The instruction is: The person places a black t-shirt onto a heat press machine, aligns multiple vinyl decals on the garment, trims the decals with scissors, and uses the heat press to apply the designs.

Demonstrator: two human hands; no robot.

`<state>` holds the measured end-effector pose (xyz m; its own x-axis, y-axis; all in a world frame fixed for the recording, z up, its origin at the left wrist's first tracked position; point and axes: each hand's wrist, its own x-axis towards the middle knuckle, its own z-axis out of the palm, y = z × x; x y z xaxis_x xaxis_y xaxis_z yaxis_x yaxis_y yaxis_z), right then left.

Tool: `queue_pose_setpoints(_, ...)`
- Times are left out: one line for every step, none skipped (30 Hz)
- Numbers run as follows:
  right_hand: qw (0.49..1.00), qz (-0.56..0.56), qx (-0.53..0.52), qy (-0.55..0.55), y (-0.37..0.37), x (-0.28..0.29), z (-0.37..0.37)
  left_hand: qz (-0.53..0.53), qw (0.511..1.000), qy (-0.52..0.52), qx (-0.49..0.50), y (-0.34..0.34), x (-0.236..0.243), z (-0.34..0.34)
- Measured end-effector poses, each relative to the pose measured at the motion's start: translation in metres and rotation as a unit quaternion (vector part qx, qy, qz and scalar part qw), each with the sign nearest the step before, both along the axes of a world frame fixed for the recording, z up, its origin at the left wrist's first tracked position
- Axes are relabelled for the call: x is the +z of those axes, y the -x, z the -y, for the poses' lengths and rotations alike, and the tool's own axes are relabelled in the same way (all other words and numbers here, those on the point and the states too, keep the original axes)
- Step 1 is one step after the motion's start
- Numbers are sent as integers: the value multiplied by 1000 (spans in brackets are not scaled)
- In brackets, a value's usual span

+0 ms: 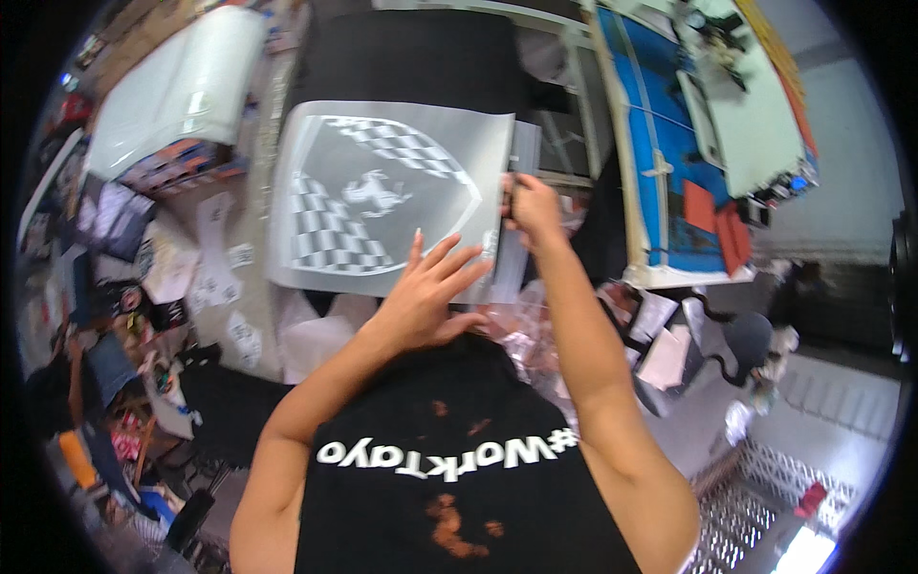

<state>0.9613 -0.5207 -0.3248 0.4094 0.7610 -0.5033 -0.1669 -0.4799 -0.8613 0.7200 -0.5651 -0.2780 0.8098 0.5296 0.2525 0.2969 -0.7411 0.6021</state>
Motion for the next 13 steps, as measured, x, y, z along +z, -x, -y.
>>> queue_pose_setpoints(1000, -15, 6, -1, -3, 0, 2, 1, 998, 49, 31, 2, -5, -4)
queue_pose_setpoints(999, -34, -4, -9, -3, -2, 5, -75, 988, 36, 130, 7, -12, -10)
queue_pose_setpoints(999, -18, -29, -22, -6, -2, 8, -122, 967, 3, 223, 7, -21, -16)
queue_pose_setpoints(998, -1, -58, -29, -5, -4, 10, -164, 934, -38, 316, 10, -30, -24)
queue_pose_setpoints(995, 44, -75, -51, -19, -2, 20, -231, 915, -19, 329, 6, -37, -28)
queue_pose_setpoints(989, 96, -105, -50, -25, 0, 20, -207, 927, -43, 311, 12, -44, -40)
queue_pose_setpoints(985, 141, -82, -56, -33, 6, 26, -182, 937, -66, 291, 20, -48, -53)
queue_pose_setpoints(986, 143, -65, -63, -43, 9, 36, -178, 943, -73, 271, 25, -53, -66)
queue_pose_setpoints(987, 141, -62, -51, -50, 9, 48, -153, 950, -86, 257, 28, -58, -80)
queue_pose_setpoints(989, 124, -48, -60, -55, 7, 62, -157, 955, -98, 233, 31, -61, -99)
queue_pose_setpoints(992, 109, -20, -53, -56, 2, 80, -148, 961, -131, 192, 35, -63, -119)
queue_pose_setpoints(995, 84, 11, -55, -54, -5, 101, -156, 963, -161, 151, 40, -64, -137)
queue_pose_setpoints(996, 61, 39, -58, -51, -11, 124, -129, 977, -138, 100, 42, -63, -154)
